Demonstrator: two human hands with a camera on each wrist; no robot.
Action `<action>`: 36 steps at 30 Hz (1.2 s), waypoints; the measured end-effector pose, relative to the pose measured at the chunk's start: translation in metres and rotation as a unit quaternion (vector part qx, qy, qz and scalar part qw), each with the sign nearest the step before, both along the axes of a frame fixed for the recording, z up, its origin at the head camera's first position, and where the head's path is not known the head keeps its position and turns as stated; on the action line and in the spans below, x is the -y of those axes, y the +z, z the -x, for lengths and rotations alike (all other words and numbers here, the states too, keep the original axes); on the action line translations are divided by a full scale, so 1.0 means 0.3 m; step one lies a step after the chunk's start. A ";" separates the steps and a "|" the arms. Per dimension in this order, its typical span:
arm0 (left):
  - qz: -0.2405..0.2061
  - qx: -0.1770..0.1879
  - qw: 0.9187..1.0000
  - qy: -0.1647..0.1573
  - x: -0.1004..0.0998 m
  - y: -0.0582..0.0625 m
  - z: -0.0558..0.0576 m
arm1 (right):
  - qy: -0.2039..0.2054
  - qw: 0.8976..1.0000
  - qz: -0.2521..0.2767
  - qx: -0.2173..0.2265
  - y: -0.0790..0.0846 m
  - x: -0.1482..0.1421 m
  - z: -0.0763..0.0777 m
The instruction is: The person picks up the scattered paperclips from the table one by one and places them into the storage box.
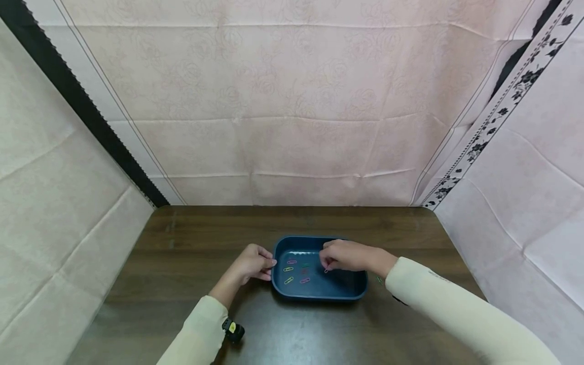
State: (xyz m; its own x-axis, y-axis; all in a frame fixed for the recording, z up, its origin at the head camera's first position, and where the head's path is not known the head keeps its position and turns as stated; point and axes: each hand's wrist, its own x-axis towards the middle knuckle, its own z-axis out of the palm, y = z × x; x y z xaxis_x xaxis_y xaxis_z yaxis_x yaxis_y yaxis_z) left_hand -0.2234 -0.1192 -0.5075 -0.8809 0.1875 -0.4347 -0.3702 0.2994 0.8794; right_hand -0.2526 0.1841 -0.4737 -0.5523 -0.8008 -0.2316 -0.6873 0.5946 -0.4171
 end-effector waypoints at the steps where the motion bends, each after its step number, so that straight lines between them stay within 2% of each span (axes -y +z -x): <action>1: 0.001 -0.002 1.000 -0.001 0.001 0.000 0.000 | 0.000 1.000 -0.003 -0.001 0.000 0.005 0.000; 10: 0.001 0.005 1.000 0.004 0.001 -0.009 0.009 | 0.007 1.000 -0.027 0.012 -0.016 0.048 0.002; 23: 0.003 0.003 1.000 0.006 0.000 -0.009 0.005 | 0.011 0.995 -0.094 0.021 -0.061 0.094 0.020; 36: 0.007 0.007 1.000 0.008 -0.003 -0.007 0.006 | 0.005 0.990 -0.138 0.015 -0.080 0.126 0.002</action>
State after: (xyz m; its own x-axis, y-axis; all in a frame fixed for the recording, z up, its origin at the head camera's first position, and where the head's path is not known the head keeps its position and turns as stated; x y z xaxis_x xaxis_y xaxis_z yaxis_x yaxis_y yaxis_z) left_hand -0.2253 -0.1182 -0.5096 -0.8773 0.1679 -0.4497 -0.3876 0.3049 0.8700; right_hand -0.2533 0.1463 -0.4976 -0.5341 -0.7099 -0.4591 -0.6837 0.6821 -0.2594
